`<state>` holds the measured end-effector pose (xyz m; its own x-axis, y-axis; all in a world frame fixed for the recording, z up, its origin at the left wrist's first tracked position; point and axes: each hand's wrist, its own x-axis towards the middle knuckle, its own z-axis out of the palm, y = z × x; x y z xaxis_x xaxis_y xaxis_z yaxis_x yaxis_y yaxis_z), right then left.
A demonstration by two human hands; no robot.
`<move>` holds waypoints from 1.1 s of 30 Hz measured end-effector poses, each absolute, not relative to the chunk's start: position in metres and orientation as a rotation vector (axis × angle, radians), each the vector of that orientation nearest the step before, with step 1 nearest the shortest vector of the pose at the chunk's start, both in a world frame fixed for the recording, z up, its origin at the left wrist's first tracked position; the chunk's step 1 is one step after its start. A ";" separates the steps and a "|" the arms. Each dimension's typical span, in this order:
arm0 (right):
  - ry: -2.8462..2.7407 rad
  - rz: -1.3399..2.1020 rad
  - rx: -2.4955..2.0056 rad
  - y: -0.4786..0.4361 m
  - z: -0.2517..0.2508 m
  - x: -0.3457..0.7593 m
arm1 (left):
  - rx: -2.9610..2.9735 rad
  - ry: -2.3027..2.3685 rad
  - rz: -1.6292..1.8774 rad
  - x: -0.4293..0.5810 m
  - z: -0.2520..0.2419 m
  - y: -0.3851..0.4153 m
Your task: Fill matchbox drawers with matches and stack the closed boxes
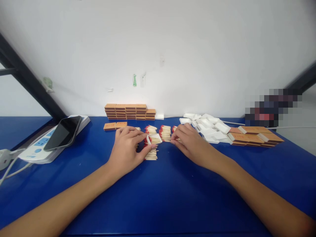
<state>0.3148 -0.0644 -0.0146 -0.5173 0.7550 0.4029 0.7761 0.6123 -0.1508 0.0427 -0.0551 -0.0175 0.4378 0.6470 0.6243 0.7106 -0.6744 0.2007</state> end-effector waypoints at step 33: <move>-2.230 0.160 -0.988 -0.079 -0.006 0.293 | -2.772 -1.014 -1.089 0.049 -0.015 -0.065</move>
<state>0.2926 -0.0788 -0.0059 -0.4776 0.6935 0.5393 0.6095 0.7037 -0.3652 0.0492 -0.0653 -0.0152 0.5527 0.5697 0.6083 0.5664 -0.7922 0.2273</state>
